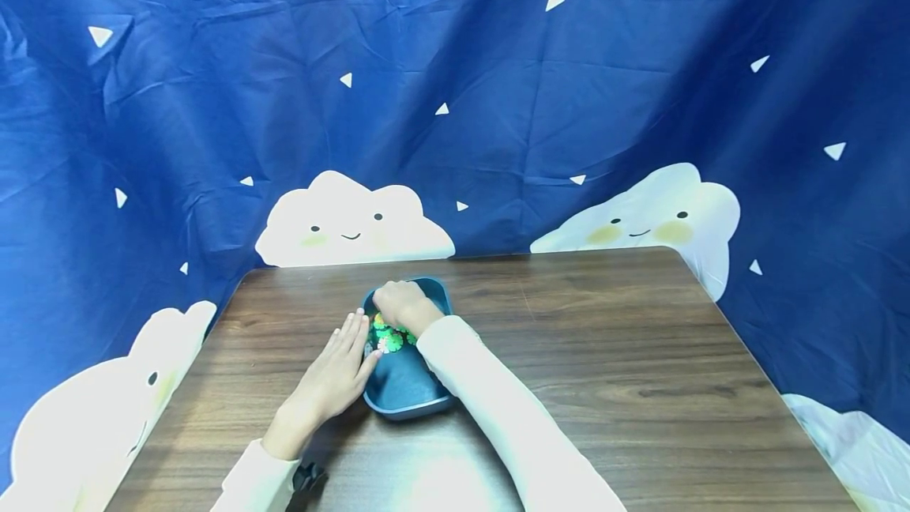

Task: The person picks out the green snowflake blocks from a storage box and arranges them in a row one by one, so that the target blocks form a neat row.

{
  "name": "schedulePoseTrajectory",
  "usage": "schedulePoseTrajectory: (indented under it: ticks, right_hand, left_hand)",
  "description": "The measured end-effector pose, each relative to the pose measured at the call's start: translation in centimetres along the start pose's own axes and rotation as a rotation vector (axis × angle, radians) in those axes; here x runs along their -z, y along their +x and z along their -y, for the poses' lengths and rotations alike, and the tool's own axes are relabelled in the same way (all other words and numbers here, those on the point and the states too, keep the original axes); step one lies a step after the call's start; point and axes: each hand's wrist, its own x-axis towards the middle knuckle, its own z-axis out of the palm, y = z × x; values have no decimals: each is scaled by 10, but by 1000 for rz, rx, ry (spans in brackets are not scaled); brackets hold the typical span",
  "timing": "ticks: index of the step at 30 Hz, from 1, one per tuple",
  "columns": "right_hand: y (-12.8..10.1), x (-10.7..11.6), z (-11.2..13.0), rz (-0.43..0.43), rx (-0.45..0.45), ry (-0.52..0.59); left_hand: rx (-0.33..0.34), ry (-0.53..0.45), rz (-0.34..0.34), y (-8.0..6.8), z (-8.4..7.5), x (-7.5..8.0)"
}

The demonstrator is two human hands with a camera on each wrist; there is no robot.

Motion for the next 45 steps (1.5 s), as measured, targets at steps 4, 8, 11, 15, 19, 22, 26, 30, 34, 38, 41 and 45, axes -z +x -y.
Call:
schedulePoseTrajectory:
  ticks: [4, 8, 11, 15, 19, 22, 26, 30, 34, 38, 41, 45]
  right_hand:
    - [0, -2, -1, 9, -12, -24]
    - [0, -4, -2, 5, -13, -53]
    - [0, -5, -1, -6, 3, -86]
    - [-1, -6, -1, -17, 20, -110]
    - [-1, -6, -2, -6, 16, -88]
    - [0, -6, -2, 1, 20, -87]
    - [1, -8, -2, 7, 23, -90]
    - [1, -8, -2, 8, 27, -90]
    - [-1, -7, -1, 11, 23, -78]
    - [-2, -6, 0, 12, 27, -72]
    - [-2, -6, 0, 9, 31, -80]
    - [-2, -5, 1, 2, 33, -94]
  left_hand:
    - [1, 3, 2, 1, -1, 0]
    - [1, -1, -2, 2, -1, 0]
    - [3, -3, -3, 2, -1, 1]
    - [8, -6, 7, 1, -2, 1]
    - [11, -5, 23, 1, -2, 2]
    - [9, 2, 27, 1, -1, 1]
    - [1, -1, 13, 1, 0, 0]
    - [4, -2, 15, 1, 0, 0]
    - [6, 0, 22, 1, 1, 0]
    - [2, -1, 16, 1, 1, 0]
    - [2, 0, 10, 1, 0, 1]
    - [2, -2, 8, 1, 0, 1]
